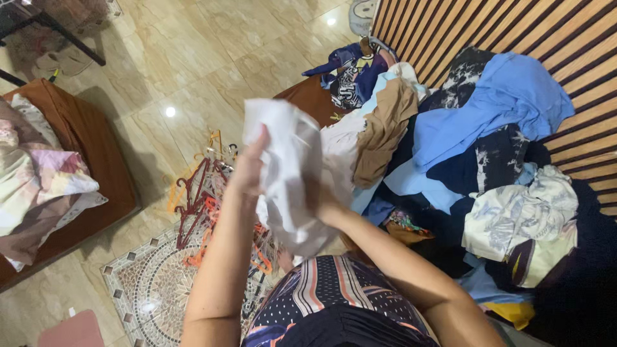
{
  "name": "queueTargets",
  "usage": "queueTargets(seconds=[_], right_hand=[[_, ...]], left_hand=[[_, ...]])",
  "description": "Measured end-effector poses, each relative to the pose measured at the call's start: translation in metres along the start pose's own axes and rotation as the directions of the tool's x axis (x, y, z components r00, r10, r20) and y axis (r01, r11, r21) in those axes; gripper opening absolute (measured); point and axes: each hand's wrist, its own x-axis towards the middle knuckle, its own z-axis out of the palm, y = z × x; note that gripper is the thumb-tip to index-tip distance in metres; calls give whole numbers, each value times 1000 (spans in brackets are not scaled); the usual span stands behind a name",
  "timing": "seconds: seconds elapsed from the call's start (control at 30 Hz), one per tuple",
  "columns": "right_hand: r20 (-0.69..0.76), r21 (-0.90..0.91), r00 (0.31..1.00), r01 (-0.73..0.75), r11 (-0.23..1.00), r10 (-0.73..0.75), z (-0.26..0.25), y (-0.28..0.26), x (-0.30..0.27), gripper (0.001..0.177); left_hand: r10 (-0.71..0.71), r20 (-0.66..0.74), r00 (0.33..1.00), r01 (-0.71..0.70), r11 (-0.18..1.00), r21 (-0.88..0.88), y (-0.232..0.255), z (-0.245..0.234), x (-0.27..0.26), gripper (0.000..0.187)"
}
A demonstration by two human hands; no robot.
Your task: The person sorts through piles of laundry and hangers on the floor, picking up and shaking out various items including shirts, shorts, and children's clothing.
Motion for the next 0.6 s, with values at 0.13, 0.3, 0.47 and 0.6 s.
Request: queueTargets(seconds=[0.13, 0.3, 0.47, 0.6], right_hand=[[138, -185, 989, -30, 982, 57, 21, 58, -6, 35], [214, 68, 918, -354, 933, 333, -8, 59, 38, 39], [185, 900, 977, -211, 382, 104, 32, 9, 70, 62], [112, 917, 985, -152, 368, 128, 26, -13, 73, 66]], left_hand=[[125, 46, 991, -130, 980, 152, 21, 6, -20, 63], [-44, 131, 990, 33, 996, 83, -3, 1, -25, 66], [7, 98, 995, -32, 966, 257, -20, 26, -28, 69], [31, 75, 997, -49, 965, 259, -16, 27, -29, 70]])
